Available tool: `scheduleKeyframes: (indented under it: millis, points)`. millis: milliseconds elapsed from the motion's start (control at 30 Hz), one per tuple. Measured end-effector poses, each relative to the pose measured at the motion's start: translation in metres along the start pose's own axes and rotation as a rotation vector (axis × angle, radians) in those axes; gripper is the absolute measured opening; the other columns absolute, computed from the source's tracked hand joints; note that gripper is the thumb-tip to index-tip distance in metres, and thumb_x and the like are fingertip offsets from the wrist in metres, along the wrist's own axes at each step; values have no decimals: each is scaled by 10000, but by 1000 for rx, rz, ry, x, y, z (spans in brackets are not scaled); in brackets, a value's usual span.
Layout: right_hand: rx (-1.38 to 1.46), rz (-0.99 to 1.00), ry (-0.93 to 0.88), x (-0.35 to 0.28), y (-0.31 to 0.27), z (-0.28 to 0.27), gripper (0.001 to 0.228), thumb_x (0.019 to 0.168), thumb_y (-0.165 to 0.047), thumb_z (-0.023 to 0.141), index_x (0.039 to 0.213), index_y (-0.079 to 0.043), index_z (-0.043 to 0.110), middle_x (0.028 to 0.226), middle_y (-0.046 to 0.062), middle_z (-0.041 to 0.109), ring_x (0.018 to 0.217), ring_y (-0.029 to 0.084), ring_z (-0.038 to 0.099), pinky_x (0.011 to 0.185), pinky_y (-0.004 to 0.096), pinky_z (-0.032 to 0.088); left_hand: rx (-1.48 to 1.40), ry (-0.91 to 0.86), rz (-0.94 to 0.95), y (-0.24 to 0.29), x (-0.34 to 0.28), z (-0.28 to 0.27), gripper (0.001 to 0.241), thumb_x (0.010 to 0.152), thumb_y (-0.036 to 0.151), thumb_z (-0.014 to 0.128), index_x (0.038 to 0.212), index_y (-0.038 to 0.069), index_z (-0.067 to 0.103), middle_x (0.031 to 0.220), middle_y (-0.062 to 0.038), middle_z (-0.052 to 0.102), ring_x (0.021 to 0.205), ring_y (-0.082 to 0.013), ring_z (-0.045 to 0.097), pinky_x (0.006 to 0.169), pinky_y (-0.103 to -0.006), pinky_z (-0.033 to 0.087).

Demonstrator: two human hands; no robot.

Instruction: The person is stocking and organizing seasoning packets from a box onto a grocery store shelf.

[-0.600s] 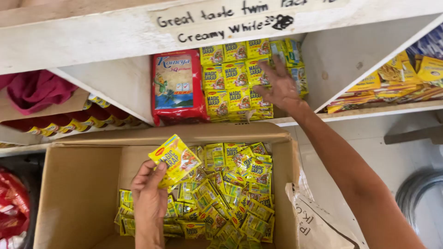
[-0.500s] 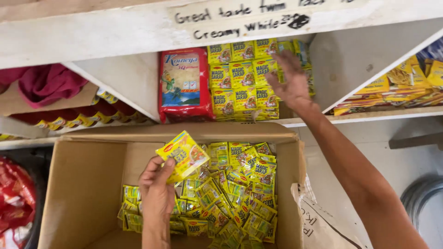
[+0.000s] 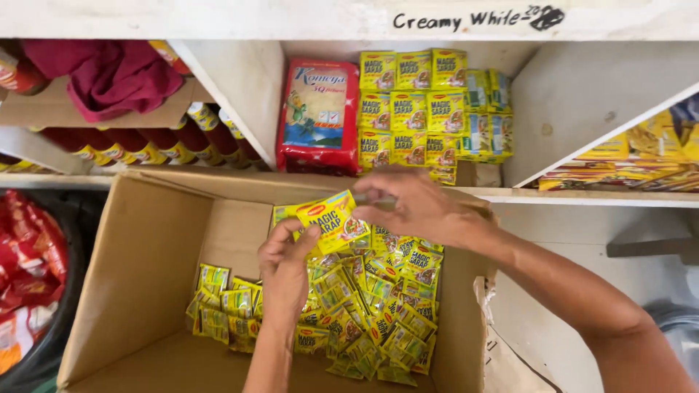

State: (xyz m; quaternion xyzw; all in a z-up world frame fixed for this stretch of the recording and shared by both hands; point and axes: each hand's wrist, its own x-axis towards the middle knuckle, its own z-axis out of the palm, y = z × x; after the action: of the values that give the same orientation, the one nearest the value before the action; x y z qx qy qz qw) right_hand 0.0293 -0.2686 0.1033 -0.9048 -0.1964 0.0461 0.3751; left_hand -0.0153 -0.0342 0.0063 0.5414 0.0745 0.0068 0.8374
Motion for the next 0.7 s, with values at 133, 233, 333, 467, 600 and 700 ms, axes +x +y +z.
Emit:
scheduleKeyframes:
  millis: [133, 233, 333, 467, 600, 700]
  points:
    - [65, -38, -86, -1, 10, 19, 254, 932, -322, 744, 1021, -89, 699, 826, 47, 727, 745, 174, 703, 665, 339, 587, 137, -26, 14, 19, -11, 11, 90, 913, 60, 747, 992, 40, 710, 914, -2, 733, 819, -58, 611, 751, -210, 476]
    - [284, -56, -115, -4, 13, 33, 267, 925, -269, 737, 1069, -68, 636, 841, 37, 709, 760, 132, 678, 637, 309, 579, 275, 61, 6, 17, -13, 9, 122, 985, 111, 739, 1035, 26, 668, 864, -6, 677, 739, -64, 474, 635, -230, 362]
    - [446, 17, -176, -3, 27, 46, 216, 973, -232, 709, 1065, -70, 599, 879, -7, 745, 790, 72, 662, 684, 276, 592, 639, 6, 455, 20, -13, 12, 118, 1003, 114, 678, 1061, 18, 643, 979, 8, 687, 878, -43, 605, 798, -191, 501]
    - [763, 123, -168, 3, 31, 28, 153, 992, -143, 678, 1124, -71, 650, 941, -8, 725, 791, 63, 616, 678, 269, 532, 343, -4, 260, 22, -12, 12, 138, 1034, 58, 633, 1143, -7, 687, 1060, -27, 713, 974, -64, 616, 880, -205, 507]
    - [616, 86, 176, 32, 53, -21, 112, 1002, -101, 673, 1104, -56, 675, 943, 44, 749, 767, 109, 676, 702, 275, 583, 271, 27, 150, 32, -11, 12, 198, 1009, 46, 618, 1189, 6, 689, 1103, -24, 713, 947, -66, 631, 849, -219, 540]
    - [786, -4, 279, 57, 69, -51, 70, 1017, -51, 633, 1085, -49, 616, 1026, 63, 723, 947, 123, 725, 732, 284, 596, 273, 23, 109, 35, -12, 16, 205, 998, 34, 614, 1185, 13, 693, 1120, -33, 711, 925, -71, 642, 825, -218, 548]
